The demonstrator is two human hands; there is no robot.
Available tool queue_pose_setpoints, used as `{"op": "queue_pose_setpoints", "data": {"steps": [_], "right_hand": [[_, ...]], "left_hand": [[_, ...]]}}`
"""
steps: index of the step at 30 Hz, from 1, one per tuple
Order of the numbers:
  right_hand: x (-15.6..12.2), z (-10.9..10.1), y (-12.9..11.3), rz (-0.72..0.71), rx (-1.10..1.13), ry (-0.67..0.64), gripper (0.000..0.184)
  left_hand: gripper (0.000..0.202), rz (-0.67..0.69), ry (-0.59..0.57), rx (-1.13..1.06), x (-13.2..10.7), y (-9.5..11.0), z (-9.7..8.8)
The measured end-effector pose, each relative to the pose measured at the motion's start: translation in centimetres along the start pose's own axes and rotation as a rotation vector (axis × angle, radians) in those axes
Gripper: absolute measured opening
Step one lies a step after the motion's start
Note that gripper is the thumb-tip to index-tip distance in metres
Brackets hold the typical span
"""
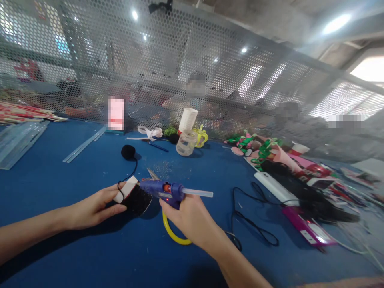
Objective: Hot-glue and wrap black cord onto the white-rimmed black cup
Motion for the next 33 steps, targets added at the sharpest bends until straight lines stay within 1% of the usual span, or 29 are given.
{"op": "queue_pose_setpoints", "data": {"steps": [3, 6, 8, 11, 15, 21, 25, 29, 33], "right_hand": [[0.1, 0.0, 0.1, -0.014, 0.001, 0.008, 0.017], [0.0, 0.3, 0.6, 0.056, 0.031, -0.03, 0.02], [-0.1, 0.4, 0.8, 0.094, 0.048, -0.047, 0.019], [-0.1, 0.3, 0.8, 0.097, 0.062, -0.039, 0.02], [-0.2, 0.3, 0.7, 0.075, 0.048, -0.031, 0.023], [-0.5, 0.4, -0.5, -0.011, -0.031, -0.041, 0.017], [-0.5, 0.4, -0.9, -0.028, -0.062, -0.034, 0.017], [-0.8, 0.7, -0.9, -0.04, -0.047, -0.053, 0.017], [-1.0, 0.8, -0.9, -0.057, -0.065, -0.035, 0.016]], "left_hand": [[0.008, 0.01, -0.005, -0.004, 0.0, 0.1, 0.0], [0.008, 0.023, -0.01, 0.006, 0.0, 0.2, 0.0], [0.009, 0.029, -0.006, 0.008, 0.1, 0.2, -0.1], [0.009, 0.037, 0.002, 0.0, 0.1, 0.2, -0.1], [0.008, 0.029, 0.007, 0.009, 0.1, 0.2, -0.1], [0.01, 0.007, -0.003, 0.03, 0.1, 0.1, 0.0], [0.011, -0.011, -0.006, 0.037, 0.1, 0.0, 0.0], [0.012, -0.024, -0.01, 0.061, 0.0, -0.1, 0.1], [0.012, -0.035, -0.001, 0.072, 0.0, -0.2, 0.1]]}}
Point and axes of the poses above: each hand's wrist, its own x-axis towards the middle knuckle, its own z-axis out of the palm, y = z × x, the point moved 8 cm from there along x, towards the middle knuckle, and after that the axes turned 8 degrees about x, right-handed, at the moved point
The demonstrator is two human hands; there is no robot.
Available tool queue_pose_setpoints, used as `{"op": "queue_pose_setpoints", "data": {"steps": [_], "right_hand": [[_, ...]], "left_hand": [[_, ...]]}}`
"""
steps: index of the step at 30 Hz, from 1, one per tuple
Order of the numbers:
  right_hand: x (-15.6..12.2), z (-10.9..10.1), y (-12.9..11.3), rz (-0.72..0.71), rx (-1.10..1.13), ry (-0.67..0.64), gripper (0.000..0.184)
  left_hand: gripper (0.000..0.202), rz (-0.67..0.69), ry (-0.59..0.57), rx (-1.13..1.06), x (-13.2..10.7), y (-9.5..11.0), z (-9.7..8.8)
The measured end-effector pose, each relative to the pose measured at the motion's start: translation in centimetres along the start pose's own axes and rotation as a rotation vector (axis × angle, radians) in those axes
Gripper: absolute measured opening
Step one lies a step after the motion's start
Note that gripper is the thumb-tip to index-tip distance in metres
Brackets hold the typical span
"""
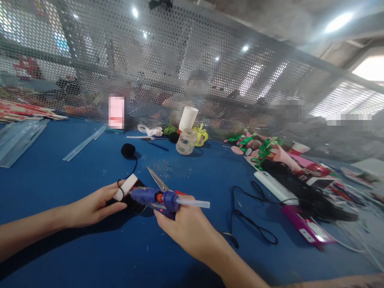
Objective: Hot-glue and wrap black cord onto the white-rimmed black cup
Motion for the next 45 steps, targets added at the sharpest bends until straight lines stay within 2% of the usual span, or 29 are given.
{"op": "queue_pose_setpoints", "data": {"steps": [5, 10, 20, 26, 29, 35, 40, 45], "right_hand": [[0.1, 0.4, -0.6, -0.039, -0.115, 0.002, 0.018], [0.0, 0.5, -0.8, -0.038, -0.117, -0.013, 0.016], [0.6, -0.9, 0.9, 0.102, 0.096, 0.016, 0.016], [1.2, -0.5, 1.7, 0.152, 0.16, -0.026, 0.015], [1.2, -0.5, 1.8, 0.178, 0.169, -0.001, 0.017], [1.3, -0.5, 1.5, 0.15, 0.176, 0.023, 0.026], [0.9, -0.4, 1.9, 0.164, 0.192, 0.004, 0.019], [0.9, -0.2, 2.3, 0.206, 0.227, -0.016, 0.02]], "left_hand": [[0.011, 0.019, 0.015, -0.028, 0.1, 0.2, -0.1], [0.011, 0.043, 0.021, -0.039, 0.3, 0.5, -0.2], [0.01, 0.048, 0.006, -0.025, 0.0, 0.6, -0.1], [0.011, 0.056, 0.007, -0.026, 0.0, 0.5, -0.1], [0.01, 0.04, 0.01, -0.03, 0.0, 0.3, -0.1], [0.01, 0.034, 0.004, -0.029, 0.0, 0.3, 0.0], [0.011, 0.027, -0.008, -0.047, 0.0, 0.3, 0.0], [0.01, 0.025, 0.0, -0.058, 0.1, 0.4, -0.1]]}}
Point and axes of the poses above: each hand's wrist, its own x-axis towards the middle knuckle, its own z-axis out of the palm, y = z × x, the point moved 8 cm from there along x, towards the middle knuckle, and after that the axes turned 8 degrees about x, right-handed, at the moved point
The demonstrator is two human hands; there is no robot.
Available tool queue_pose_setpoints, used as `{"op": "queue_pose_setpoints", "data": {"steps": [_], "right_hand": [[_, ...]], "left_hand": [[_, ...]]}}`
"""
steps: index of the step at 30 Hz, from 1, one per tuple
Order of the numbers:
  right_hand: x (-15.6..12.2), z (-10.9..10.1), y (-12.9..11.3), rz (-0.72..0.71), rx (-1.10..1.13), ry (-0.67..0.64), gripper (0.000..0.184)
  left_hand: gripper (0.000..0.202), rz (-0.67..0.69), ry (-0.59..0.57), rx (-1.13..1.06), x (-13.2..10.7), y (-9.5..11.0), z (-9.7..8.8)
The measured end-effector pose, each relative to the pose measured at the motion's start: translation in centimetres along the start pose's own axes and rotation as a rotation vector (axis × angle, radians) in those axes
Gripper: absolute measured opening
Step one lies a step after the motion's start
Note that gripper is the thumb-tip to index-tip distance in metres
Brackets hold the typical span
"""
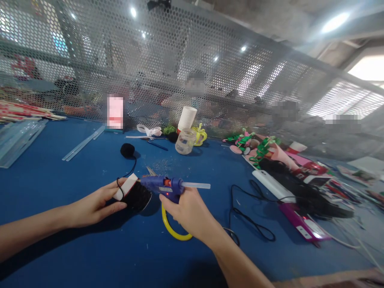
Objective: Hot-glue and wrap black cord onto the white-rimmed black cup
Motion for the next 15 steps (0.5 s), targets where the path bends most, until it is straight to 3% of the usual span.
{"op": "queue_pose_setpoints", "data": {"steps": [9, 15], "right_hand": [[-0.12, -0.16, -0.24, -0.044, -0.049, 0.016, 0.022], [-0.28, 0.07, 0.32, 0.093, 0.039, -0.02, 0.023]], "left_hand": [[0.01, 0.022, 0.003, -0.011, -0.1, 0.11, -0.01], [0.01, 0.032, 0.012, 0.002, -0.05, 0.29, -0.11]]}}
Point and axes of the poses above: each hand's wrist, its own x-axis towards the middle knuckle, its own z-axis out of the palm, y = z × x, the point moved 8 cm from there along x, towards the middle knuckle, and after that the axes turned 8 degrees about x, right-handed, at the moved point
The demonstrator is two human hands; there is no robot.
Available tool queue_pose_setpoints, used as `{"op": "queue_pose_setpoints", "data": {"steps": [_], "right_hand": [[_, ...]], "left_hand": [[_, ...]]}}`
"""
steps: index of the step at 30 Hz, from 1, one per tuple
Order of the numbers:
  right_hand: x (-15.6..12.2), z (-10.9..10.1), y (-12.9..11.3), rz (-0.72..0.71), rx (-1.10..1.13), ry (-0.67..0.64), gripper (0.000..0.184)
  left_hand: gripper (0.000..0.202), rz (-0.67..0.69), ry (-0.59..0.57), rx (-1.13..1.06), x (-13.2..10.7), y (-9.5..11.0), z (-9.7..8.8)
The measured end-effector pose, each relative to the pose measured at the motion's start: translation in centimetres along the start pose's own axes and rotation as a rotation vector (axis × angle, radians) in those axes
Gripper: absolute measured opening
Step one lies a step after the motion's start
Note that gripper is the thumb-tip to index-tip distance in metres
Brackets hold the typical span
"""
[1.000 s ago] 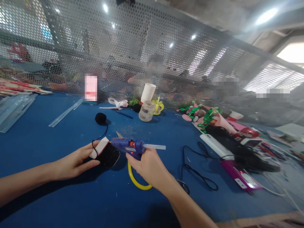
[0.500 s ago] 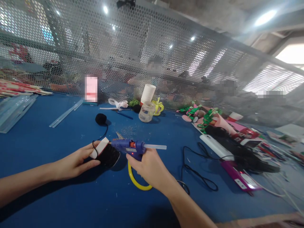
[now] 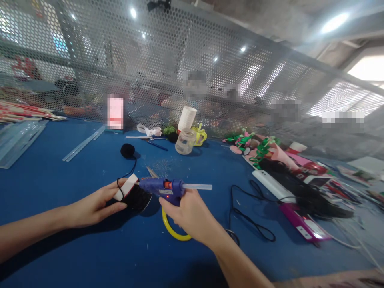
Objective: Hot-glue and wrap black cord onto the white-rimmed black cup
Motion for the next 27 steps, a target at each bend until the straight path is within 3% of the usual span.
{"op": "queue_pose_setpoints", "data": {"steps": [5, 13, 27], "right_hand": [[-0.31, 0.09, -0.1, 0.029, 0.038, -0.035, 0.023], [0.24, 0.45, 0.5, -0.037, 0.147, -0.145, 0.024], [0.38, 0.73, 0.56, -0.033, 0.172, -0.184, 0.024]], "left_hand": [[0.01, -0.022, 0.0, 0.02, -0.01, -0.22, -0.01], [0.011, -0.03, 0.014, 0.021, -0.01, -0.29, -0.1], [0.011, -0.055, 0.014, 0.009, -0.03, -0.64, -0.06]]}}
Point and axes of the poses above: each hand's wrist, its own x-axis towards the middle knuckle, its own z-axis out of the palm, y = z × x, the point moved 8 cm from there along x, towards the middle knuckle, and after that the axes turned 8 degrees about x, right-handed, at the moved point
